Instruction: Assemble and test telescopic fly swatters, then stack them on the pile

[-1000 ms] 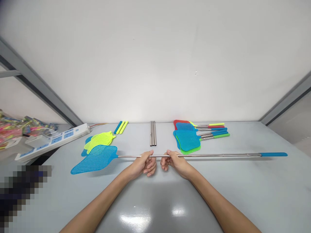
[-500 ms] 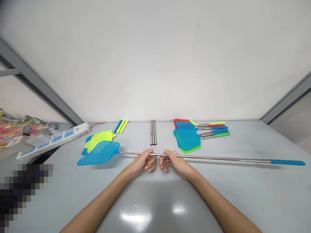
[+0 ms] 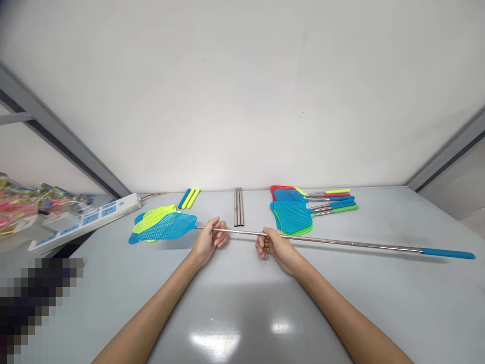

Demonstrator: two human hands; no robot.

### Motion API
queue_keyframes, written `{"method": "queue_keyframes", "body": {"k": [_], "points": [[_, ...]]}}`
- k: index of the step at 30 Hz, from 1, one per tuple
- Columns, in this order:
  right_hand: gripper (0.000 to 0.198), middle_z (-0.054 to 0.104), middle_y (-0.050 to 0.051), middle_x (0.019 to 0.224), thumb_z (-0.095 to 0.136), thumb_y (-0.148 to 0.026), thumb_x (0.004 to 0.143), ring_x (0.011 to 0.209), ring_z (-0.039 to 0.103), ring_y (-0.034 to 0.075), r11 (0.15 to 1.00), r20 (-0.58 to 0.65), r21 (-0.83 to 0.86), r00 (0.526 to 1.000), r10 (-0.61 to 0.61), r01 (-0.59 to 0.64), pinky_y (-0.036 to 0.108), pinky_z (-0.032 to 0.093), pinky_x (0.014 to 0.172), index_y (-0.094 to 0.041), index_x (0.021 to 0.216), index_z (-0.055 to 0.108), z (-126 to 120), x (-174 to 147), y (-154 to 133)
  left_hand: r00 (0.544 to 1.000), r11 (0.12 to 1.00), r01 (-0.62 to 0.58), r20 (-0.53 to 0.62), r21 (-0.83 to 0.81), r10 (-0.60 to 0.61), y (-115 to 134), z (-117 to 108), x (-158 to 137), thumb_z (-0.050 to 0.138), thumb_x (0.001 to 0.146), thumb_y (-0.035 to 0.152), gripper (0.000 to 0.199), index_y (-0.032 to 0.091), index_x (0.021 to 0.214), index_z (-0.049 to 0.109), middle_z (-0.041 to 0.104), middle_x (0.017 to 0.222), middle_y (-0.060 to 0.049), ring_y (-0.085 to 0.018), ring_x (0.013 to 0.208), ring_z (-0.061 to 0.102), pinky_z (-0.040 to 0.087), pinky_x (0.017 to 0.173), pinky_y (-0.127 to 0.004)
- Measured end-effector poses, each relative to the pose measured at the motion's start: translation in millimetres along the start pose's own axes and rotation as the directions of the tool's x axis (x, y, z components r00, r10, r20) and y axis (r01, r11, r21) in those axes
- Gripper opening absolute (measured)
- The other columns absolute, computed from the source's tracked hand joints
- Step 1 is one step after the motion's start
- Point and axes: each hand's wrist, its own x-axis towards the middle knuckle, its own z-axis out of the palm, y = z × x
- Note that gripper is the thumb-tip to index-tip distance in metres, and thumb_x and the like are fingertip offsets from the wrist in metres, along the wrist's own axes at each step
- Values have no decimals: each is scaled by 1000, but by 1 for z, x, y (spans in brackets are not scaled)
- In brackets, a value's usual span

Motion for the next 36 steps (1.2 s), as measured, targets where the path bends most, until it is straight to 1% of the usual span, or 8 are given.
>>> {"method": "queue_keyframes", "body": {"k": [6,10,13,17,23,26,29,36], "points": [[38,47,1,50,32,-39,81,45,42,11,1000,81,23,997,13,-15,25,32,49,-16,52,43,3,-2,-1,970,990,127,201,67,-138,7,-2,-8,30,80,36,42,16,44,39,33,34,3,-9,37,34,28,46,-24],[40,47,2,51,31,-39,82,46,43,11,999,113,45,993,21,-26,25,32,48,-16,52,42,2,-2,0,942,979,178,272,97,-198,7,-1,-11,26,82,37,45,15,46,42,35,35,2,-10,40,37,29,48,-24],[40,48,2,51,30,-38,83,46,43,11,998,126,54,992,8,-15,25,32,48,-16,52,42,2,-2,1,928,974,198,299,108,-222,7,1,-12,25,82,38,46,15,46,42,37,37,1,-10,41,38,29,49,-25],[40,48,2,51,29,-37,83,46,44,11,999,133,54,991,-1,-6,25,33,48,-16,52,43,2,-2,1,918,972,208,319,112,-234,6,1,-12,24,82,38,47,15,46,43,38,38,1,-11,42,39,30,50,-25],[41,49,2,52,27,-37,83,46,46,12,999,140,32,990,11,-15,26,33,50,-16,52,42,5,-3,1,906,969,222,343,112,-248,6,4,-13,21,83,38,52,12,54,53,44,39,-2,-11,42,42,33,52,-25],[42,50,3,52,27,-38,83,45,46,11,1000,155,2,988,17,-18,26,34,51,-15,52,43,7,-4,3,882,965,231,393,122,-260,4,12,-14,21,83,40,52,10,60,57,48,42,-3,-12,44,45,35,57,-27],[43,52,3,51,28,-38,83,44,46,11,1000,157,-9,988,14,-13,26,35,51,-15,50,44,9,-4,5,863,971,206,446,117,-237,1,20,-15,22,83,41,51,9,64,58,52,48,-4,-13,44,48,37,60,-29],[43,53,4,52,30,-39,82,45,48,12,1000,151,12,988,14,-16,26,36,51,-15,51,46,8,-3,7,865,982,167,465,83,-186,-1,25,-16,17,84,38,52,10,66,57,52,49,-4,-13,44,49,38,61,-30]]}}
